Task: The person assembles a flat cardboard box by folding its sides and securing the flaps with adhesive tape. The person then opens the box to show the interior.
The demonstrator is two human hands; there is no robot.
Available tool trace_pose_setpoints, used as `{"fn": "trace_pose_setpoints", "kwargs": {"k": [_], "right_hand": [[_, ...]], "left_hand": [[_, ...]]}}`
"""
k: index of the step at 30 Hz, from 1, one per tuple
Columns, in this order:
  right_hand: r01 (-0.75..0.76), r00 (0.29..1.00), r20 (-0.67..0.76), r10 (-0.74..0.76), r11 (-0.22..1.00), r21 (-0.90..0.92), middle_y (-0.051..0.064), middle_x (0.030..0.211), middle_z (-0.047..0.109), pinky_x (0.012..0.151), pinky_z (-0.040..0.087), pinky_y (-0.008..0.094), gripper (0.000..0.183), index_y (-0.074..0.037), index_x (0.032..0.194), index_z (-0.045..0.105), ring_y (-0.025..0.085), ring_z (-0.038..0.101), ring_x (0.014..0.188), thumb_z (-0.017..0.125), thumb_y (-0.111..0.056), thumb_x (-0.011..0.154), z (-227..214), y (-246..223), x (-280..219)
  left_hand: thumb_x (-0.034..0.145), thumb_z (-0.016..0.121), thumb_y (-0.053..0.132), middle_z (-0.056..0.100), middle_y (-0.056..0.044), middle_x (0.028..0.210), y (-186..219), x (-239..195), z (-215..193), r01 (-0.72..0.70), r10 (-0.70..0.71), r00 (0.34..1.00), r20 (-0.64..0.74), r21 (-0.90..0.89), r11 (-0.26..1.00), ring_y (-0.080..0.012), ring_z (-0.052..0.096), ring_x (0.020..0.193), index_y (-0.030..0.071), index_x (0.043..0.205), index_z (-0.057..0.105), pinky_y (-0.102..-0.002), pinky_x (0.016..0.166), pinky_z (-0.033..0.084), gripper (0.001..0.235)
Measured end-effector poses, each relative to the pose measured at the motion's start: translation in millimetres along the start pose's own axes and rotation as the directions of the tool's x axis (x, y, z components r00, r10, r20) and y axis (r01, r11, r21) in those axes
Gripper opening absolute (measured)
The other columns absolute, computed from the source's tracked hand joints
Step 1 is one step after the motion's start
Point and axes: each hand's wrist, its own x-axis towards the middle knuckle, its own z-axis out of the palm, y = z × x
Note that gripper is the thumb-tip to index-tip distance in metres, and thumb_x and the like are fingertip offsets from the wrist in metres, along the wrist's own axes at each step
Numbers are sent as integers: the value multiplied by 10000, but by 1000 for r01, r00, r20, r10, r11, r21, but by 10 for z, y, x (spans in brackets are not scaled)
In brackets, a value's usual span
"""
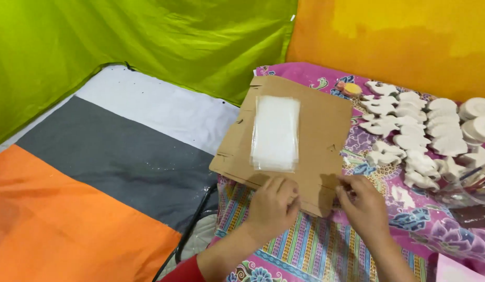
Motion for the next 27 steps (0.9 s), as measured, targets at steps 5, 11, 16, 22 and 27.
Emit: {"fn": "trace_pose_setpoints", "kwargs": {"k": [5,11,16,22,27], "right_hand": [[159,973,207,-98,939,-306,166,1331,624,1059,477,596,551,-134,1334,673,405,569,1287,710,-409,859,159,-471,575],[240,888,460,-4,857,-455,150,1553,468,1206,270,652,681,-170,1457,561,359,397,1482,715,-503,883,-5,-1163,371],[477,810,571,-134,717,-508,132,1537,439,1178,326,571,722,-203,1479,491,304,404,1465,713,-554,888,347,-707,246],[674,736,479,-478,452,-584,238,1359,568,1024,488,547,621,-86,1336,579,397,575,1295,721,-459,860,667,-212,283],[732,617,427,-661,281,-621,254,1175,650,869,554,497,552,-24,1175,662,419,679,1104,671,-406,776,772,-180,323]], "left_hand": [[804,769,347,507,-158,1358,-675,365,-329,-4,-57,966,251,238,971,-399,455,1326,113,1355,540,-639,1009,381,641],[874,745,451,422,-205,1568,-912,810,-445,-176,-67,788,613,328,928,-435,335,1494,128,1496,487,-756,1107,282,747],[923,674,518,546,-218,1467,-1192,943,-216,-383,68,743,666,339,859,-428,498,1392,96,1459,521,-676,988,491,699],[1008,578,317,598,-305,1289,-1193,923,-149,-608,192,596,780,281,743,-505,612,1214,1,1420,475,-582,842,609,530],[1030,486,102,524,-346,1404,-1120,919,-161,-682,228,572,788,304,665,-591,558,1233,69,1465,376,-583,856,604,450]]}}
